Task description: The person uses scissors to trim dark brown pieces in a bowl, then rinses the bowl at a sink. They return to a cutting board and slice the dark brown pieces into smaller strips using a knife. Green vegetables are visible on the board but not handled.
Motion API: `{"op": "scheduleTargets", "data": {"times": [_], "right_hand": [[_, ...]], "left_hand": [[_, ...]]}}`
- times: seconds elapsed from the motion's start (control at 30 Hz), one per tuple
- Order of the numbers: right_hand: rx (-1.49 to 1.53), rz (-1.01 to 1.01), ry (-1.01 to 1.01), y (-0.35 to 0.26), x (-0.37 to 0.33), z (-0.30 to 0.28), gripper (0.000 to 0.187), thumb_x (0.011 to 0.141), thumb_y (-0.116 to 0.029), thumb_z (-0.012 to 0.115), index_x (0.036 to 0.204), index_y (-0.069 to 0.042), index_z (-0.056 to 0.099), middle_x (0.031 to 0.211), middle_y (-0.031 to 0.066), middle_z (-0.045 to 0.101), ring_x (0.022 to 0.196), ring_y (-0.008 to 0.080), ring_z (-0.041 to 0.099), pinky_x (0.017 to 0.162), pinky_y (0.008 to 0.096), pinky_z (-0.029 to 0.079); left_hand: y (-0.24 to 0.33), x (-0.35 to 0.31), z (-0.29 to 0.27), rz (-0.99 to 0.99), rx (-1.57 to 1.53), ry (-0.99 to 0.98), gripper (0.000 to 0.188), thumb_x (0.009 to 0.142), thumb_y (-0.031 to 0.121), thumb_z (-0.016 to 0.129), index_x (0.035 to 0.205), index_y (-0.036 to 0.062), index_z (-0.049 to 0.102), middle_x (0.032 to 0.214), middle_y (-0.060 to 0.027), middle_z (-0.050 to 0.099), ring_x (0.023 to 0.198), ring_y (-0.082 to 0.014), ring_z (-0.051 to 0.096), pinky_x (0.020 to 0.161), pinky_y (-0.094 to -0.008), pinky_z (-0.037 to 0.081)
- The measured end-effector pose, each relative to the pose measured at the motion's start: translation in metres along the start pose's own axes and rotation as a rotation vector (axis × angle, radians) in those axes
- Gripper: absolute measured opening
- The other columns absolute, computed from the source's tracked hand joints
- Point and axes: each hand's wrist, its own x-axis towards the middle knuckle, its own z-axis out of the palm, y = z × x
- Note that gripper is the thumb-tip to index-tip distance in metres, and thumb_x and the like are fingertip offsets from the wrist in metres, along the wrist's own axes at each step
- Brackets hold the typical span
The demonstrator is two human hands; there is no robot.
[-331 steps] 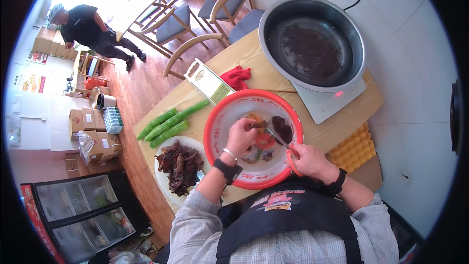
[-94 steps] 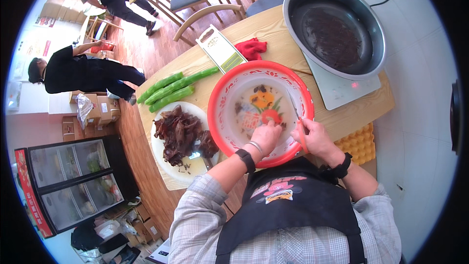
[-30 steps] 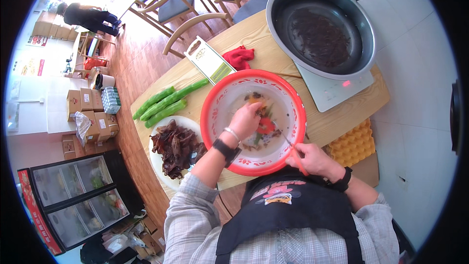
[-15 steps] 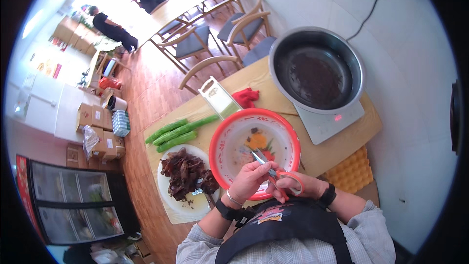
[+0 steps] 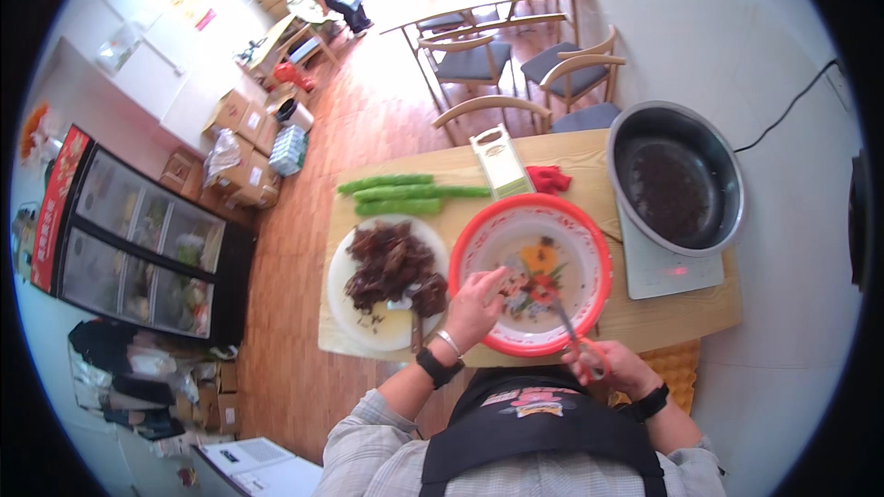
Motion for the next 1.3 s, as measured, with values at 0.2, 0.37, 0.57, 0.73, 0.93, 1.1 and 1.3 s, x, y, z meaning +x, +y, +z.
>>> {"op": "scheduleTargets", "data": {"times": [0.2, 0.37, 0.57, 0.73, 0.93, 1.1, 1.3], "right_hand": [[-0.012, -0.058, 0.166, 0.018, -0.003, 0.005, 0.038, 0.105, -0.027, 0.065, 0.123, 0.006, 0.065, 0.091, 0.0062, 0.068, 0.077, 0.0145, 0.068, 0.073, 0.0289, 0.057], [-0.073, -0.076, 0.206, 0.026, -0.001, 0.023, 0.04, 0.105, -0.03, 0.064, 0.125, 0.005, 0.066, 0.09, 0.0056, 0.068, 0.076, 0.0133, 0.067, 0.072, 0.0268, 0.055], [-0.142, -0.063, 0.351, 0.026, -0.014, 0.053, 0.035, 0.103, -0.031, 0.068, 0.115, 0.001, 0.069, 0.087, 0.0029, 0.067, 0.074, 0.0102, 0.065, 0.07, 0.0245, 0.053], [-0.027, -0.073, 0.476, 0.059, -0.014, 0.079, 0.025, 0.099, -0.029, 0.073, 0.098, -0.004, 0.072, 0.084, -0.0004, 0.066, 0.069, 0.0063, 0.061, 0.066, 0.0232, 0.051], [0.089, -0.16, 0.477, 0.089, -0.004, 0.106, 0.033, 0.102, -0.025, 0.067, 0.117, 0.005, 0.068, 0.084, 0.0037, 0.066, 0.069, 0.0113, 0.063, 0.064, 0.0245, 0.052], [0.031, -0.253, 0.488, 0.078, 0.006, 0.131, 0.029, 0.102, -0.021, 0.065, 0.117, 0.004, 0.068, 0.083, 0.0026, 0.065, 0.069, 0.0103, 0.062, 0.064, 0.0234, 0.051], [-0.09, -0.225, 0.364, 0.068, 0.021, 0.154, 0.028, 0.101, -0.018, 0.067, 0.12, 0.003, 0.07, 0.085, -0.0014, 0.065, 0.071, 0.0063, 0.061, 0.065, 0.0225, 0.05]], "left_hand": [[-0.034, -0.078, -0.008, -0.642, -0.319, -0.067, 0.041, 0.098, 0.037, 0.072, 0.082, -0.0001, 0.072, 0.074, -0.0073, 0.071, 0.063, -0.0145, 0.066, 0.061, -0.0303, 0.054], [-0.047, -0.084, 0.008, -1.118, -0.801, -0.251, 0.051, 0.099, 0.049, 0.069, 0.112, -0.0003, 0.066, 0.099, -0.0131, 0.074, 0.086, -0.0215, 0.074, 0.076, -0.0369, 0.062], [-0.072, -0.066, 0.057, -1.059, -1.292, -0.166, 0.034, 0.1, 0.027, 0.066, 0.116, -0.0023, 0.063, 0.108, -0.0175, 0.072, 0.1, -0.0314, 0.073, 0.088, -0.0497, 0.063], [-0.092, -0.07, 0.081, -1.052, -1.369, -0.084, 0.029, 0.087, -0.003, 0.061, 0.115, -0.0064, 0.06, 0.105, -0.0165, 0.07, 0.093, -0.0307, 0.073, 0.085, -0.0467, 0.064], [-0.093, -0.07, 0.065, -1.031, -1.333, -0.101, 0.03, 0.084, -0.005, 0.061, 0.114, -0.0053, 0.061, 0.103, -0.0141, 0.069, 0.089, -0.029, 0.072, 0.081, -0.0417, 0.062], [-0.097, -0.074, 0.023, -0.885, -1.352, -0.105, 0.032, 0.085, -0.005, 0.061, 0.117, -0.0059, 0.061, 0.106, -0.0143, 0.07, 0.091, -0.0275, 0.072, 0.081, -0.0386, 0.062], [-0.092, -0.085, -0.046, -0.821, -1.323, -0.026, 0.026, 0.086, -0.005, 0.064, 0.112, -0.0051, 0.064, 0.101, -0.0117, 0.071, 0.09, -0.0244, 0.072, 0.082, -0.036, 0.061]]}}
